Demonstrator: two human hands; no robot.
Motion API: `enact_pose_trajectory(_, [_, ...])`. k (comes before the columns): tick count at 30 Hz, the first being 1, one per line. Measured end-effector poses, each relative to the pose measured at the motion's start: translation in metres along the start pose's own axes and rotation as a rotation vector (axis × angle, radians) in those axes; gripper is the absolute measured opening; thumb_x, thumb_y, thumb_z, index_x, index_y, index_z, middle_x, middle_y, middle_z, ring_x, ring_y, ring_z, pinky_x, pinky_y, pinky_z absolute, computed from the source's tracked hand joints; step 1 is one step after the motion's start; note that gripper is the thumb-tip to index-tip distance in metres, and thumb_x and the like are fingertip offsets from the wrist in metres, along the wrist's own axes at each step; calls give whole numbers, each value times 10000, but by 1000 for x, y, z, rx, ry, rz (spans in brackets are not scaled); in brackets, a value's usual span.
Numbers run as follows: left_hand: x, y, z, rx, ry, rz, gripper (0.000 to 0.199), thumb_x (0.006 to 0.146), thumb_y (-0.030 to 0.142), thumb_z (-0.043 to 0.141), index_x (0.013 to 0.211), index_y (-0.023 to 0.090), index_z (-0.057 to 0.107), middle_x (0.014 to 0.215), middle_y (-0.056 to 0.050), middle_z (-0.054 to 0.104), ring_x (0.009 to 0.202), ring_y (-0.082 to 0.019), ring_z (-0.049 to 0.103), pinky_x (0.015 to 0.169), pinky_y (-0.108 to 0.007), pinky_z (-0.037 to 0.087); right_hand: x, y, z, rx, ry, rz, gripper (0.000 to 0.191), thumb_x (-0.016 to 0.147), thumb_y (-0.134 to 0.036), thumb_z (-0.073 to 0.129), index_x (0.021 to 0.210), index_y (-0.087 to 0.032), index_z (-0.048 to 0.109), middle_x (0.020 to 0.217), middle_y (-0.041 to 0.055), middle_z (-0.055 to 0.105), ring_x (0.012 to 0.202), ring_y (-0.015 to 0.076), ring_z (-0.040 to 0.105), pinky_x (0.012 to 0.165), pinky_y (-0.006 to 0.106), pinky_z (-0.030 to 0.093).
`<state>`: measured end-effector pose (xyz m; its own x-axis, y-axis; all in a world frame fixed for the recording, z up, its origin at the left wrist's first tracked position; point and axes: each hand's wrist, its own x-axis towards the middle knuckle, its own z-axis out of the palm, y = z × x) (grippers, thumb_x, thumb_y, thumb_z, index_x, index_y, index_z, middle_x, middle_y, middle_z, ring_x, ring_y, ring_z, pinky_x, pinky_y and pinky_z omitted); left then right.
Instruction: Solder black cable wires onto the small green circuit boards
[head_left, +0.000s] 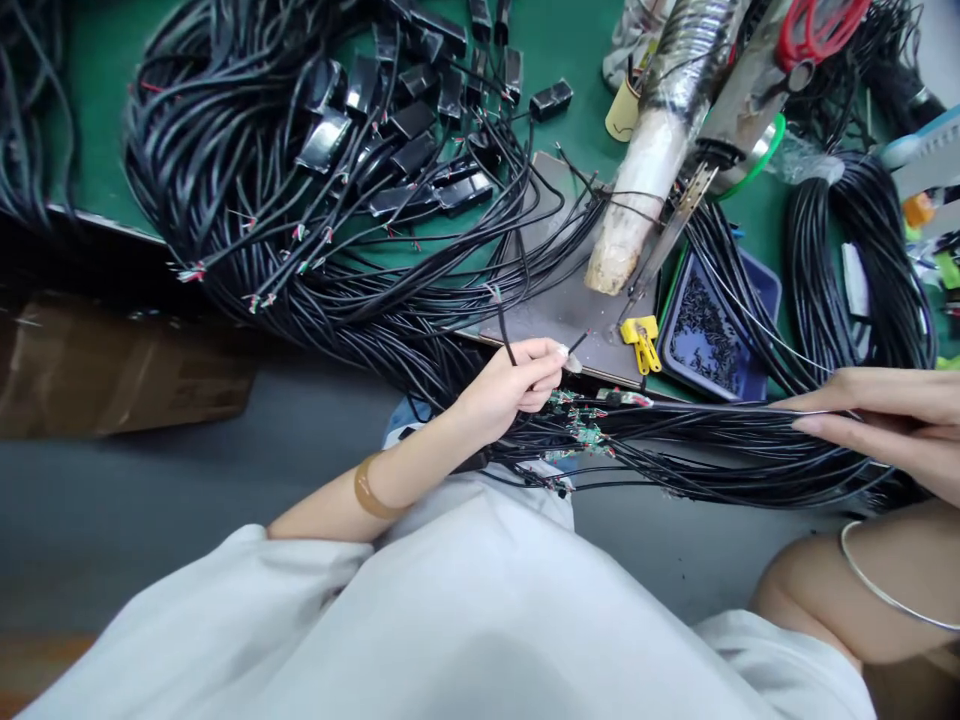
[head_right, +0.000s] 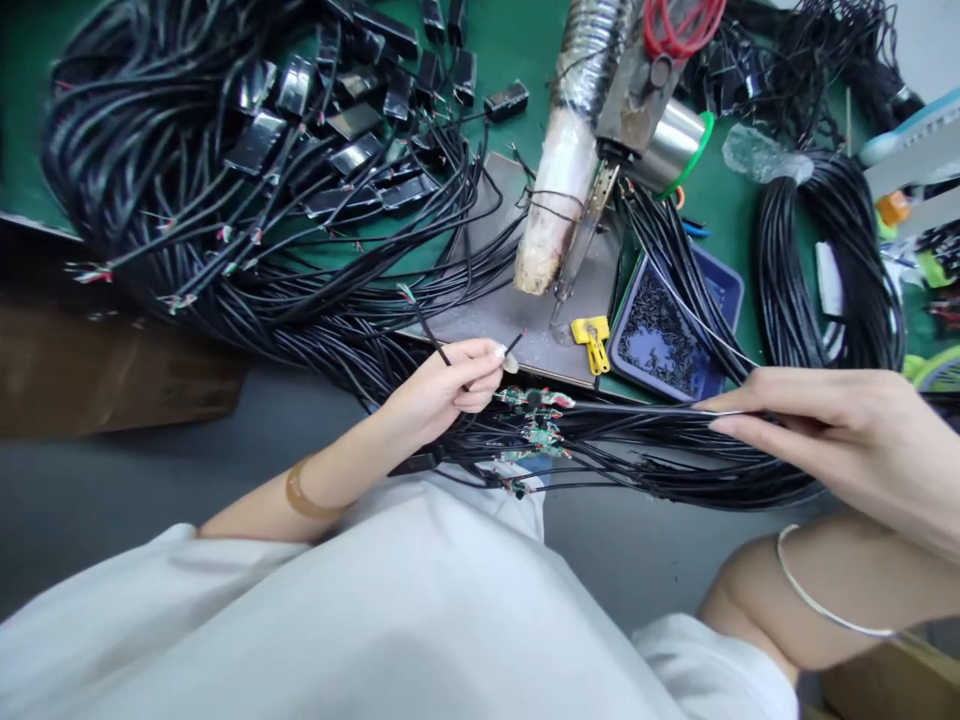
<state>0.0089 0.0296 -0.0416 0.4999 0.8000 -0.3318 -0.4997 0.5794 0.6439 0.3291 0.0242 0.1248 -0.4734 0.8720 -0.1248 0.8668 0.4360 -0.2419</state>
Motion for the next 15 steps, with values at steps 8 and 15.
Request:
enact_pose_trajectory(8, [2, -1, 9, 298, -147, -66, 413, 840, 507, 695, 678, 155, 552, 536, 99, 217, 448, -31, 151, 421, -206, 67, 16, 7, 4, 95, -46, -192, 153, 893, -422, 697, 1005, -338, 760, 925, -40, 779, 732, 87, 728, 591, 197, 567])
enact_pose_trajectory(15, [5, 4, 15, 492, 31, 231, 267, 801, 366, 738, 720, 135, 631, 593, 39, 511, 512, -50, 374, 477, -195, 279, 22, -23, 43, -235, 531, 69, 241, 811, -364, 795, 1045, -312, 770, 886, -1, 766, 596, 78, 603, 517, 296, 421])
